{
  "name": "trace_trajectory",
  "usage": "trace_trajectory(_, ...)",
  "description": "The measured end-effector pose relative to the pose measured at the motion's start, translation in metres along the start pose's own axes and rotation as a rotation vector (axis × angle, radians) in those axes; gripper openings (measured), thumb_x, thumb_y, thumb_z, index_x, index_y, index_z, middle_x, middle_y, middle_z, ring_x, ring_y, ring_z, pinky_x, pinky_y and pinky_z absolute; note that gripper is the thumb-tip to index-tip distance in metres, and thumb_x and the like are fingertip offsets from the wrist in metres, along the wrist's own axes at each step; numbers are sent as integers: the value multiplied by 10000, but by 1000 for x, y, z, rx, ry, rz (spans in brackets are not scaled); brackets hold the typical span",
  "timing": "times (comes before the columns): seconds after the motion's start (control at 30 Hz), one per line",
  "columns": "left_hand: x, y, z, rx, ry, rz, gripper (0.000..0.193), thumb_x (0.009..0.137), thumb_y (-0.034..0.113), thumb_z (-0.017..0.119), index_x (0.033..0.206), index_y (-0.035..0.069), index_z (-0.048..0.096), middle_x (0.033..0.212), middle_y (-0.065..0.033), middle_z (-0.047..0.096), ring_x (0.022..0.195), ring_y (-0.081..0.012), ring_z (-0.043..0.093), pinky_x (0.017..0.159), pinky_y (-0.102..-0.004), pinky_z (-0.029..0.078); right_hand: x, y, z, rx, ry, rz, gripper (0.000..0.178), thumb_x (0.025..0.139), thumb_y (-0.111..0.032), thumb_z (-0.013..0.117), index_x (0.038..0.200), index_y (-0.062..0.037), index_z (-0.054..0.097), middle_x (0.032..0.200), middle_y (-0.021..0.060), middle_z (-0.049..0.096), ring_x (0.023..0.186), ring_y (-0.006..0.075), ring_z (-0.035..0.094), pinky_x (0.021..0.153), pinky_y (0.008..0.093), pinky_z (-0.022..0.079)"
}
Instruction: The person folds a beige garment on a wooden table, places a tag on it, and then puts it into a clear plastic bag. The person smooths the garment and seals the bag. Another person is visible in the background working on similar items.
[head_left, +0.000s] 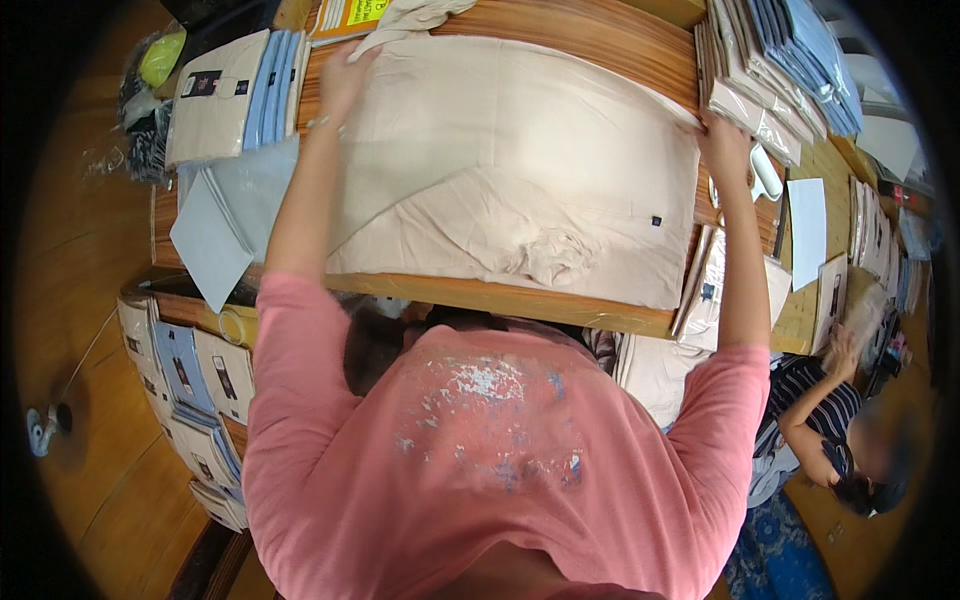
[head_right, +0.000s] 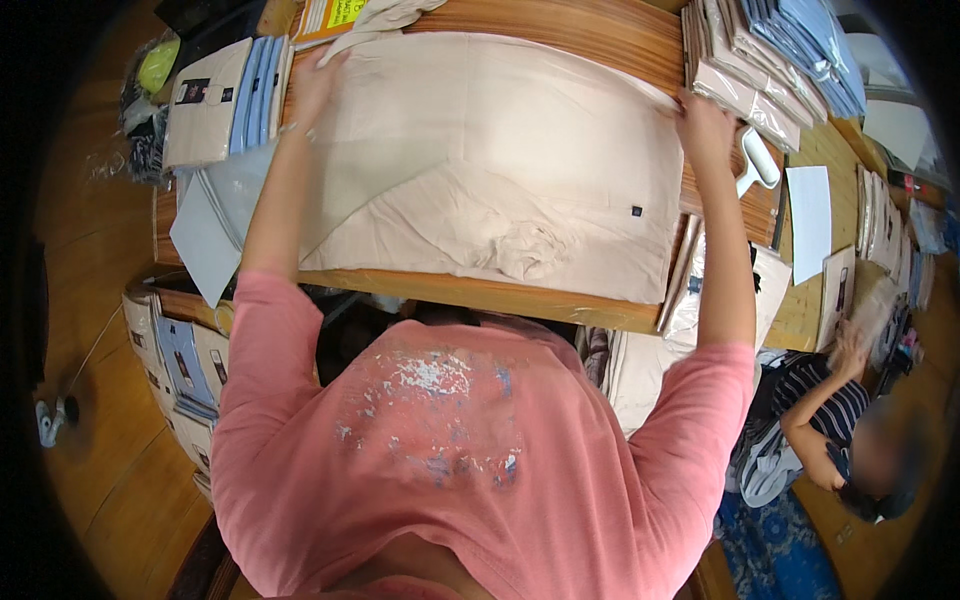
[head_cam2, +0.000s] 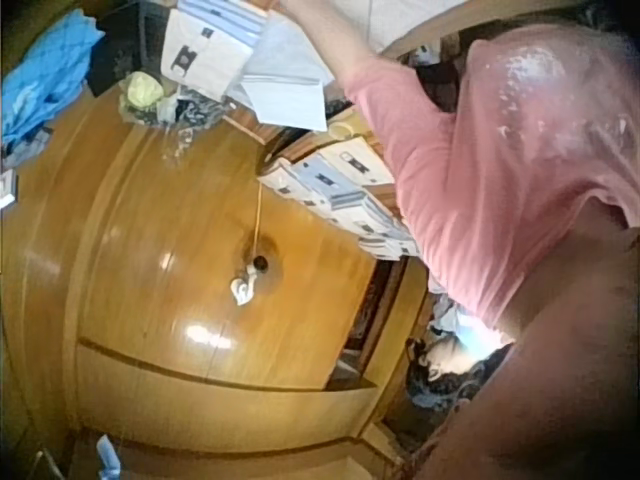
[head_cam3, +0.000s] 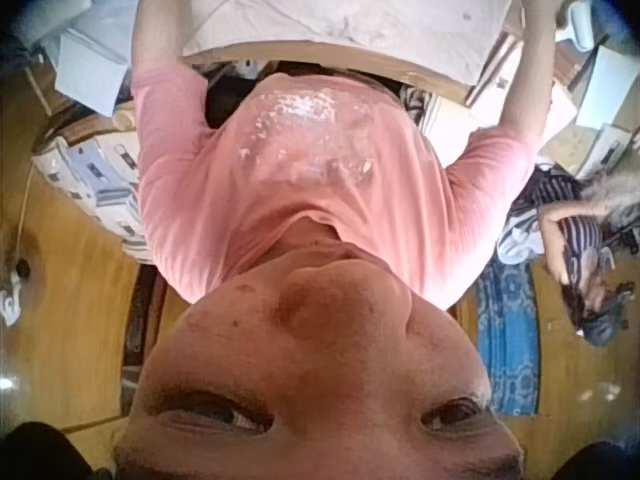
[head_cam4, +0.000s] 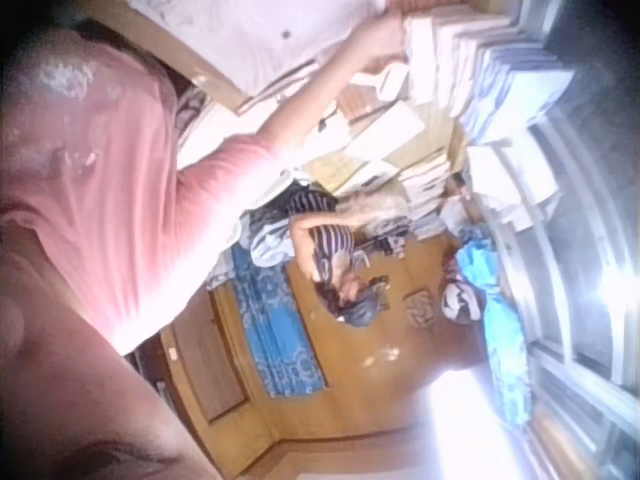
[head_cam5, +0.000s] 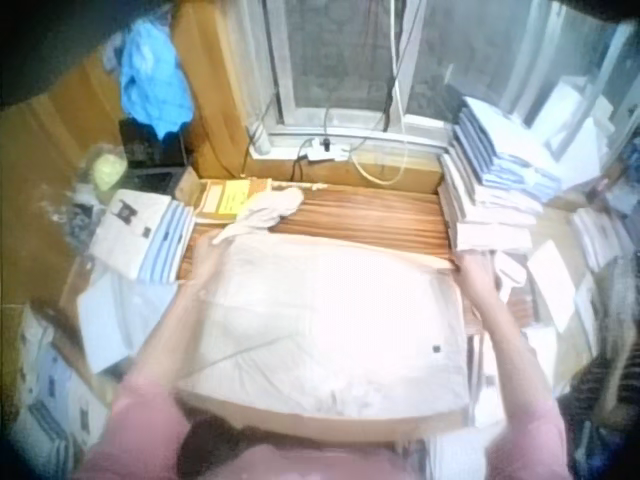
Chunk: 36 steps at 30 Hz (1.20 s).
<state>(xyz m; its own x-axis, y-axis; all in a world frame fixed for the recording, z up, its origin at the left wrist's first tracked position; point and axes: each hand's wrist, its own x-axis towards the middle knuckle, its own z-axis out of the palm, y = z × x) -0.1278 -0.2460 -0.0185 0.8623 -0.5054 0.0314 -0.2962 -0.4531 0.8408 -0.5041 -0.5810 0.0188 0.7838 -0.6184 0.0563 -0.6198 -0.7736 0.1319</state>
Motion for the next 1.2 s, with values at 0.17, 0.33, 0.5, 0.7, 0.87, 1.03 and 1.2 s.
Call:
trace_trajectory(0.17, -118, 9, -65, 18, -6, 210, 287, 765, 93, 693, 1010, -42, 630, 1052, -83, 592, 1028, -196, 534, 882, -276, 408, -136, 42, -18, 511, 154, 25, 197, 679, 29, 621, 855, -48, 668, 754, 113, 499, 726, 266, 532, 663, 362, 429)
trace_trajectory(0.33, -229, -53, -81, 155, -137, 165, 260, 696, 40, 718, 940, -11, 641, 1056, -72, 566, 1078, -222, 478, 917, -306, 374, -235, 26, 6, 529, 62, 79, 331, 629, 69, 604, 851, -145, 726, 888, 79, 547, 857, 270, 512, 765, 352, 426)
trace_trajectory(0.5, -255, -51, -70, 297, -118, 67, 231, 690, 39, 722, 899, -7, 637, 1017, -79, 566, 1042, -244, 488, 898, -311, 377, -243, 12, 15, 415, 80, 109, 322, 661, 29, 585, 863, -177, 728, 970, 72, 554, 885, 276, 503, 771, 368, 426)
trace_trajectory(0.7, -271, -72, -75, 208, -161, 39, 282, 711, 56, 698, 958, -44, 605, 1088, -119, 559, 1059, -280, 493, 942, -327, 368, -245, -2, 14, 173, -154, 37, 328, 654, 18, 572, 870, -172, 729, 1006, 58, 544, 934, 264, 492, 756, 400, 418)
trace_trajectory(0.87, -276, -100, -77, 219, -264, 103, 323, 726, 99, 661, 1021, -11, 588, 1128, -107, 542, 1089, -299, 452, 947, -346, 365, -130, -130, -17, 543, 224, -432, 348, 626, 73, 546, 879, -113, 697, 996, 112, 588, 963, 301, 527, 804, 417, 424)
trace_trajectory(1.03, -276, -90, -83, 318, -339, 163, 318, 741, 96, 643, 1045, 21, 591, 1127, -107, 532, 1095, -313, 446, 970, -373, 344, -22, -306, -7, 230, 463, -895, 447, 795, -69, 544, 1210, -233, 564, 1289, 71, 444, 1166, 274, 426, 1014, 516, 295)
trace_trajectory(1.2, -256, -74, -108, 210, -616, 120, 348, 853, 191, 591, 1154, 22, 546, 1202, -112, 508, 1167, -259, 435, 1014, -336, 316, 25, -350, 4, 104, 71, -923, 343, 804, -118, 567, 1136, -199, 596, 1331, 36, 421, 1228, 250, 380, 983, 564, 284)
